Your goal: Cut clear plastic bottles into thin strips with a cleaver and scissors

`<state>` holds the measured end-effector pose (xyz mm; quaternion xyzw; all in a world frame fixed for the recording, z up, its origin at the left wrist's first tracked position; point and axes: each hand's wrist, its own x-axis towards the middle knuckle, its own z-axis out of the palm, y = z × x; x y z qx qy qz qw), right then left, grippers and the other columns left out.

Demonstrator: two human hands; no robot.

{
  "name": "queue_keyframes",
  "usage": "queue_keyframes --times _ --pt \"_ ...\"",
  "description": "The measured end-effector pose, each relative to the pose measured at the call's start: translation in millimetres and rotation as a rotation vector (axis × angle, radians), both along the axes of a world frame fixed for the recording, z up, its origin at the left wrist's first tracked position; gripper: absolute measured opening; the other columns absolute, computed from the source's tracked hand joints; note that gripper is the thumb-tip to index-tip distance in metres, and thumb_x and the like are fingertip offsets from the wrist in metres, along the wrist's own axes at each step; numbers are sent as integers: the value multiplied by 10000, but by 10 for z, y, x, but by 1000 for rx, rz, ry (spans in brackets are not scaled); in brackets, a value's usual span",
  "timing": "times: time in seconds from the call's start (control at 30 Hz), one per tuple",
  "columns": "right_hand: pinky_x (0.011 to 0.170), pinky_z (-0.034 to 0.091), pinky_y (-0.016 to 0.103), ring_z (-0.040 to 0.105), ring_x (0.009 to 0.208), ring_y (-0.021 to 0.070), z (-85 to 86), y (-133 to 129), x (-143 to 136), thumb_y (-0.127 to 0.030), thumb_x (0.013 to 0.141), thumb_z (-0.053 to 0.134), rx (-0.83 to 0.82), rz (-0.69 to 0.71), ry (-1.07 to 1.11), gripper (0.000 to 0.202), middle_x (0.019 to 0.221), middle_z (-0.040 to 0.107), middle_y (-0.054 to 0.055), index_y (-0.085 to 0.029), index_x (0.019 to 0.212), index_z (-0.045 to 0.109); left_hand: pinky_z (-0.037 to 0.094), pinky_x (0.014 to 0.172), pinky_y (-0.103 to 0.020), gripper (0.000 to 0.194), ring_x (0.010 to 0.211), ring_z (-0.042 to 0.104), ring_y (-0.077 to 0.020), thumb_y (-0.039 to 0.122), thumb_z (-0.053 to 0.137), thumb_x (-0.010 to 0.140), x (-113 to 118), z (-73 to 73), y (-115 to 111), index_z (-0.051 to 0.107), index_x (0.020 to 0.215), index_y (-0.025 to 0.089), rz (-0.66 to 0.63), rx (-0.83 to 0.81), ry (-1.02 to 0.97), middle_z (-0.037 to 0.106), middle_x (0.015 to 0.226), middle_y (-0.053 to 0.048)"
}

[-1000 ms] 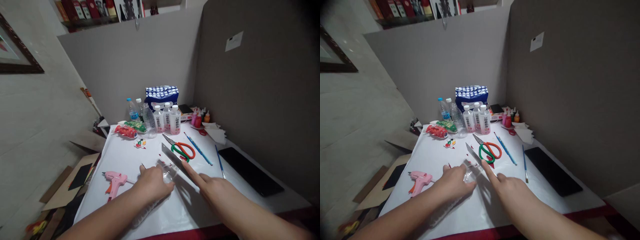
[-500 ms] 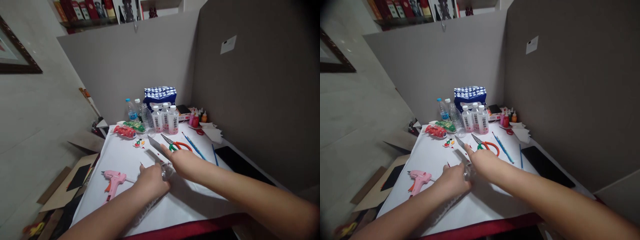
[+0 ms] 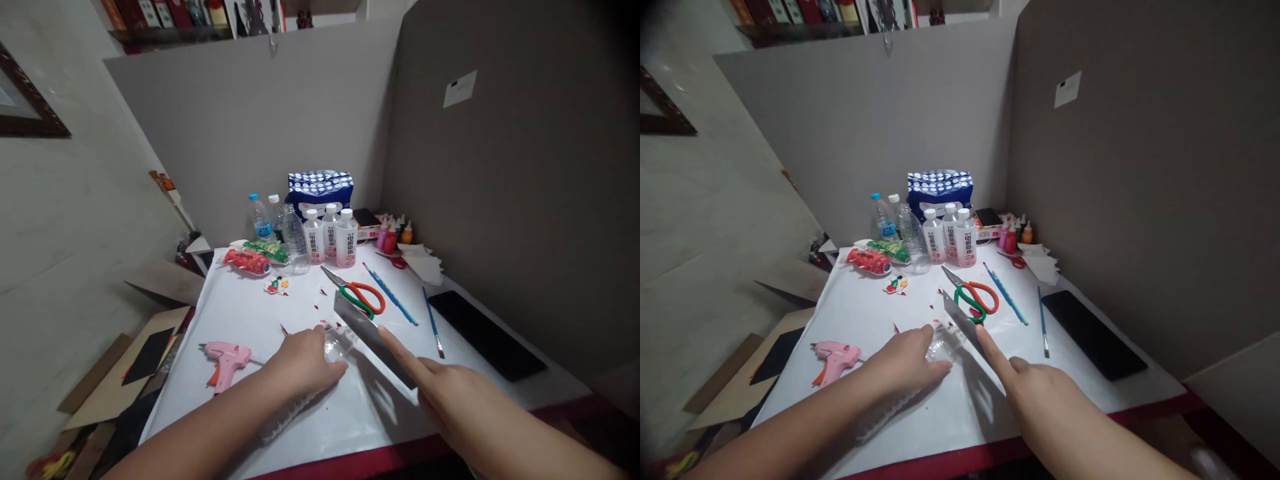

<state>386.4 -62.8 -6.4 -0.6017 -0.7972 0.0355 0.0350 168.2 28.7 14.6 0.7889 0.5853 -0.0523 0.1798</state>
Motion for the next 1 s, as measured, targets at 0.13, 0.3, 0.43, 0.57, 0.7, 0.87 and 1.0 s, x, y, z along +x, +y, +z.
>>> queue_keyframes --times 0.13,0.3,0.43,0.57,0.7,0.87,1.0 --pt "509 327 256 655 634 218 305 364 -225 7 609 486 -152 30 -93 1045 832 720 72 -223 1514 17 480 745 -362 536 985 630 -321 573 516 704 17 -8 21 562 1087 201 41 -11 -6 675 1066 -132" --pt "487 313 242 662 650 235 630 915 -588 26 614 524 -134 99 -170 1016 800 719 101 -190 1512 102 445 837 -450 425 912 647 -335 495 539 698 65 -47 -10 578 998 197 44 70 48 707 935 -121" --pt "482 307 256 667 678 238 584 946 -591 15 645 499 -94 113 -125 975 869 720 118 -171 1512 94 290 995 -560 402 854 653 -312 509 519 731 87 -52 -40 579 965 188 41 111 66 711 804 -94" --pt "504 332 260 667 661 214 262 510 -320 23 664 445 -96 47 -67 976 884 717 86 -212 1516 31 290 996 -563 469 931 632 -333 557 492 748 90 10 -67 576 1009 177 24 85 65 707 883 -112" --pt "485 326 258 653 586 195 -44 40 -32 62 592 436 -74 -18 -13 1094 881 708 52 -271 1503 -70 413 902 -485 501 1010 604 -354 585 478 749 55 50 -63 569 1042 189 -8 50 33 689 999 -126" --pt "487 302 253 652 596 201 175 119 -81 35 611 455 -135 -6 -22 1080 760 708 23 -269 1501 -75 487 767 -382 527 979 629 -326 560 509 732 47 40 -38 545 1108 193 -2 8 27 671 1070 -138" --pt "476 277 243 660 626 213 542 593 -404 39 610 494 -140 63 -170 1037 759 713 70 -193 1514 40 476 780 -400 479 933 645 -326 501 531 721 90 -3 -53 556 1076 180 15 59 60 694 995 -139"
